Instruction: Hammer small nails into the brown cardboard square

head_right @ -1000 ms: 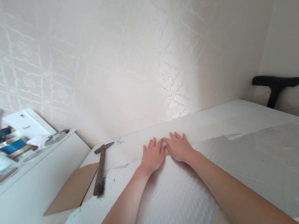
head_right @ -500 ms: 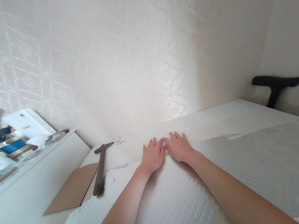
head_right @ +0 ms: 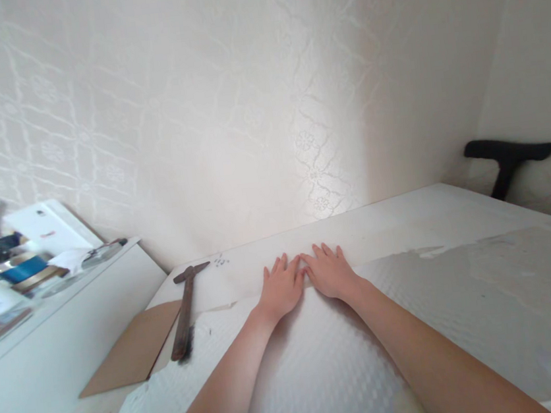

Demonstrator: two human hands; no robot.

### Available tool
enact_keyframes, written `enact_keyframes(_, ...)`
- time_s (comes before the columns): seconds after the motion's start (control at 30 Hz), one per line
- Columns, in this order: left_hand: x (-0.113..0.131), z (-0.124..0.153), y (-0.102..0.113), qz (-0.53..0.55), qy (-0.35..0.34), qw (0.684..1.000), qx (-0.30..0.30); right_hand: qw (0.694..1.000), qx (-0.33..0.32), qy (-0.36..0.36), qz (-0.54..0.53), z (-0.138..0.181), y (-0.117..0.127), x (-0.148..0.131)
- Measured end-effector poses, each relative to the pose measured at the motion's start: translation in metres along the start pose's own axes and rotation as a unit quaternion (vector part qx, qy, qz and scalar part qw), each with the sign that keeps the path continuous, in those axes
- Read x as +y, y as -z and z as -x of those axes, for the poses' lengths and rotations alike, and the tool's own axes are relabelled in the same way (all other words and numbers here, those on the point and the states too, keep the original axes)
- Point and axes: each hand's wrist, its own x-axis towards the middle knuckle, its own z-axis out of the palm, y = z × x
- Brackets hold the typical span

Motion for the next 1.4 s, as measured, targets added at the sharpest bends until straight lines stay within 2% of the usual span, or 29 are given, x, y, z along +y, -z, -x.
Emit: enact_keyframes(1.4,0.0004,0.0004,0.001,-0.002,0.001,1.0,-0.001,1.0,0.002,-0.001,0.001,0.0,-0.0009,0.0007)
